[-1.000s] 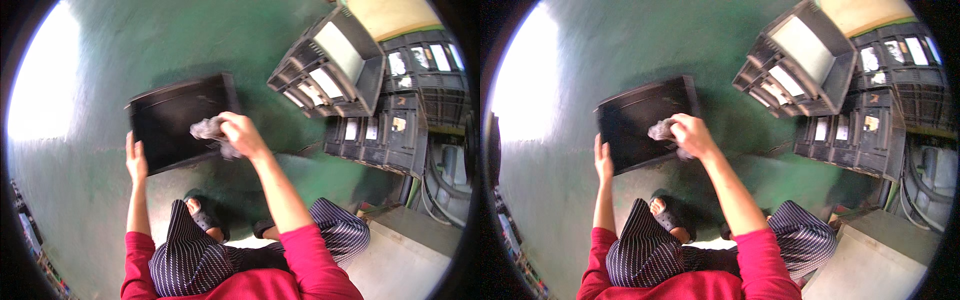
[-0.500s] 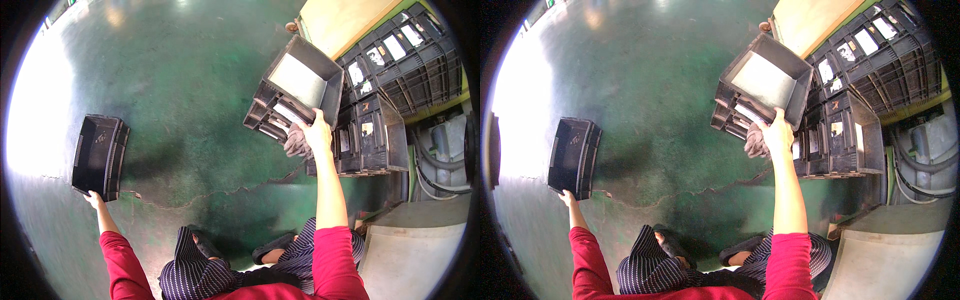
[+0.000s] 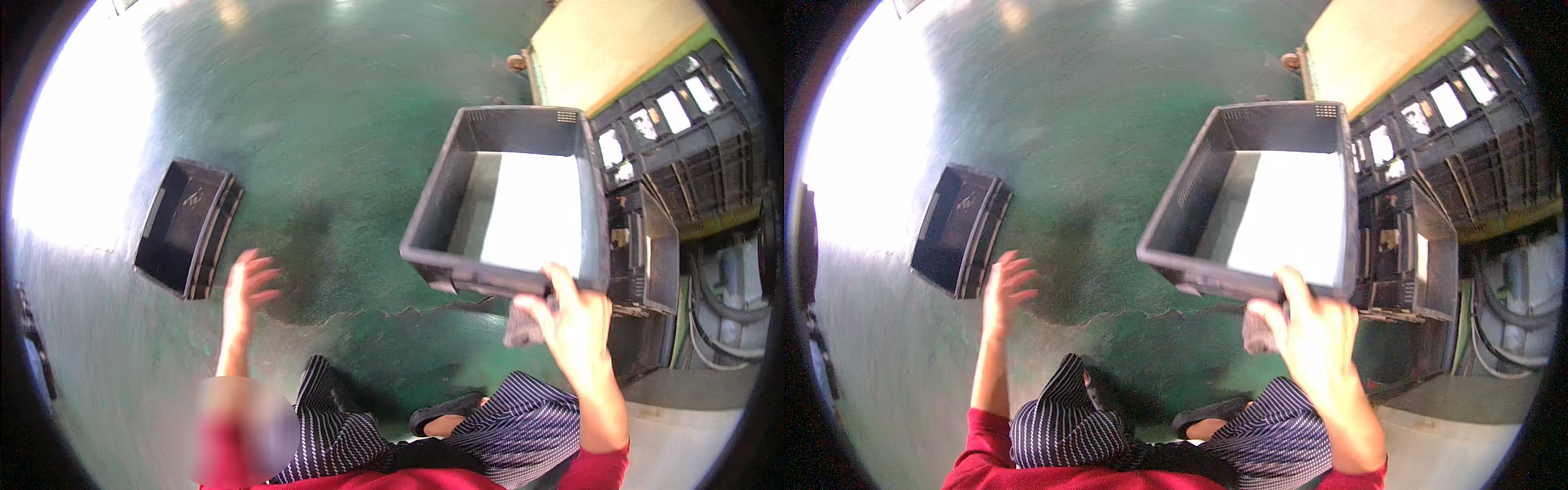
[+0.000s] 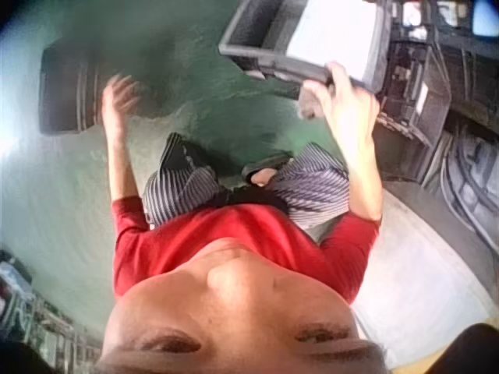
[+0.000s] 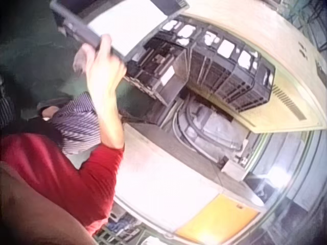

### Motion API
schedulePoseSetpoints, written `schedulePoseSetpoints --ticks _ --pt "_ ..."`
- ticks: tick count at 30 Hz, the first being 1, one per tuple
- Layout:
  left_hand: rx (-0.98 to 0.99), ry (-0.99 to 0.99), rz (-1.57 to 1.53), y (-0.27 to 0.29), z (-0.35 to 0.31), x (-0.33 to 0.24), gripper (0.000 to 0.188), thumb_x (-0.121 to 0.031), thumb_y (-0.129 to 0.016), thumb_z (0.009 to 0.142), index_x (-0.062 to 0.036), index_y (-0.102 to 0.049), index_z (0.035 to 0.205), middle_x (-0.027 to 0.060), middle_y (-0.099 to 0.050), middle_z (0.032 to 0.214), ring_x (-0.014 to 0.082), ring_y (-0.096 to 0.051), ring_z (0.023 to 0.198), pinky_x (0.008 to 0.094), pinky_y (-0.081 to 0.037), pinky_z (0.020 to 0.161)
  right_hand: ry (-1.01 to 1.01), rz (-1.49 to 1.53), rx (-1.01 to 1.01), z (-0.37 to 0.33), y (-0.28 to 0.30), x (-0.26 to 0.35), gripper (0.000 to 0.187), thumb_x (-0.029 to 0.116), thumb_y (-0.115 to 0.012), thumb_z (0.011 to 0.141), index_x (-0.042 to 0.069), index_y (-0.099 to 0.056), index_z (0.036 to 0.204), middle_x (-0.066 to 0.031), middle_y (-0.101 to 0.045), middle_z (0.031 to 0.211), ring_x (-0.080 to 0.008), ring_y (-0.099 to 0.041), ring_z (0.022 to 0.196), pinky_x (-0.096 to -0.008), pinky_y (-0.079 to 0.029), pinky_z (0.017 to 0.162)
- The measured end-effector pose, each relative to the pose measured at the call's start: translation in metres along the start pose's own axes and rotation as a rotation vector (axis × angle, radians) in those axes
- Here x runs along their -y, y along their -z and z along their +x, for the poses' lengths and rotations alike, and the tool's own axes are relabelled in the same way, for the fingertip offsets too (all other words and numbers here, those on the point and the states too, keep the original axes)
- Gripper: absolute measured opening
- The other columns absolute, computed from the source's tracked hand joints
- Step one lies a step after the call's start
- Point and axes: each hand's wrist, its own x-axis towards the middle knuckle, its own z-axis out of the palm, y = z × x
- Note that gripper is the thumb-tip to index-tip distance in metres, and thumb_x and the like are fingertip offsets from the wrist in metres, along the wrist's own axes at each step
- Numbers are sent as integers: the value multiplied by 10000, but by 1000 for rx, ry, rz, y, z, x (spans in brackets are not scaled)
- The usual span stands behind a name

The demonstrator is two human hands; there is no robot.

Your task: The person wipes the interior of black plastic crates with a cloth, then places white paper sheets inside each crate. The person repeats this process for multiple crates, stacking them after each one is prepared.

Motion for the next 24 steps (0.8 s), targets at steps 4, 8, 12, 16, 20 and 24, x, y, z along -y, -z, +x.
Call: schedulePoseSetpoints --ticks 4,8,12,16,20,24 --pt "598 225 -230 -88 -10 -24 825 -691 -256 906 -135 -132 1502 188 -280 1494 362 -354 1330 526 -395 993 83 -144 0 -48 5 10 467 398 -772 707 127 -616 1054 -35 -531 466 -213 -526 355 -317 -422 383" --pt "769 333 -356 -119 -19 -22 880 -620 -451 902 -106 -72 1508 182 -220 1517 310 -312 1356 433 -369 1029 194 -38 -165 -90 -17 14 411 377 -816 660 154 -692 982 26 -621 578 -165 -518 354 -299 -424 398" --pt "466 381 -40 -135 -44 -36 571 -122 -655 834 -27 -406 1339 109 -559 1192 188 -525 1103 286 -434 920 248 -53 26 -121 -51 18 415 310 -823 638 192 -678 1009 22 -609 596 -171 -560 446 -275 -444 517" --pt "121 338 -216 -86 -52 10 531 48 -567 736 -8 -462 1253 81 -596 1070 180 -572 951 292 -464 836 152 356 194 -107 -75 35 700 324 -778 735 67 -478 1312 -32 -583 551 -212 -580 448 -316 -462 465" --pt "58 286 -83 -28 -16 60 618 69 -518 674 -29 -471 1282 74 -608 1031 177 -580 878 276 -473 773 62 261 378 -106 -84 25 603 312 -728 774 108 -513 1299 -38 -589 557 -198 -583 468 -314 -480 489" --pt "116 322 95 3 27 81 667 33 -517 661 -25 -455 1322 69 -601 996 167 -555 856 265 -461 771 211 246 358 -106 -107 21 420 240 -697 806 112 -588 1191 -56 -646 645 -212 -623 535 -329 -496 533"
